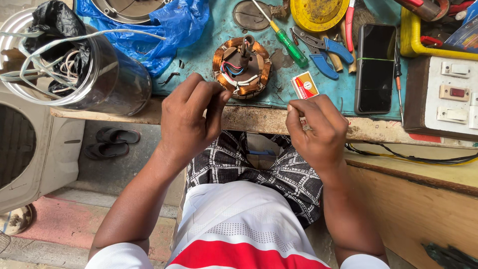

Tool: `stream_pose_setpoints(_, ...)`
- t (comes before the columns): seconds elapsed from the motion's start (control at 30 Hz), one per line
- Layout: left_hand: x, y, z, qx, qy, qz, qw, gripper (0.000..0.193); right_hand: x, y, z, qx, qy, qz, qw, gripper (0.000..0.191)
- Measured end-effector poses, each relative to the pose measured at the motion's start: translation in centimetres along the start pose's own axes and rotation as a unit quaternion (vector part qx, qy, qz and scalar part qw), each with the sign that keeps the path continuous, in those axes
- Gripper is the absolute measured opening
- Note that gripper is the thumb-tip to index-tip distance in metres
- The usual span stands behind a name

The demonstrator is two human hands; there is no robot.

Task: The person sits at a low workbench repairing an electric motor stator. They use pliers to cut and pull out old winding wires, reposition the copper coil, use a screwdriver on the motor, route new wires through the stator, and finally connect the wires to a tester near the power strip to check the motor.

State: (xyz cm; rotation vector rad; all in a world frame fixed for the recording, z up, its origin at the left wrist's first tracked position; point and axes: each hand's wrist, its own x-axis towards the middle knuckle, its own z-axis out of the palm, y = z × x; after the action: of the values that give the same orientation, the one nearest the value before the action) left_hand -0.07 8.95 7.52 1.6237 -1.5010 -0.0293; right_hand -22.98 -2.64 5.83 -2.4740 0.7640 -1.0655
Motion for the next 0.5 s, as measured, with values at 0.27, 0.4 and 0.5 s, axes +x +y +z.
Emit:
stream_pose_setpoints(0.27,2.4,-1.1,0.4,0.016,-0.051,0.0,0.999,0.017,2.2,-0.5,1.7,-0.098,-0.036,-0.044,0.994,0.01)
stream_pose_setpoints(0.4,2.8,-1.4,0.5,0.012,-0.053,0.002,0.999,0.017,2.8,-0.6,1.6,-0.119,-0.059,-0.052,0.99,0.011)
stream_pose_setpoints(0.5,2.9,-1.5,0.5,0.017,-0.054,0.001,0.998,0.018,3.0,-0.8,1.6,-0.118,-0.071,-0.06,0.989,0.011)
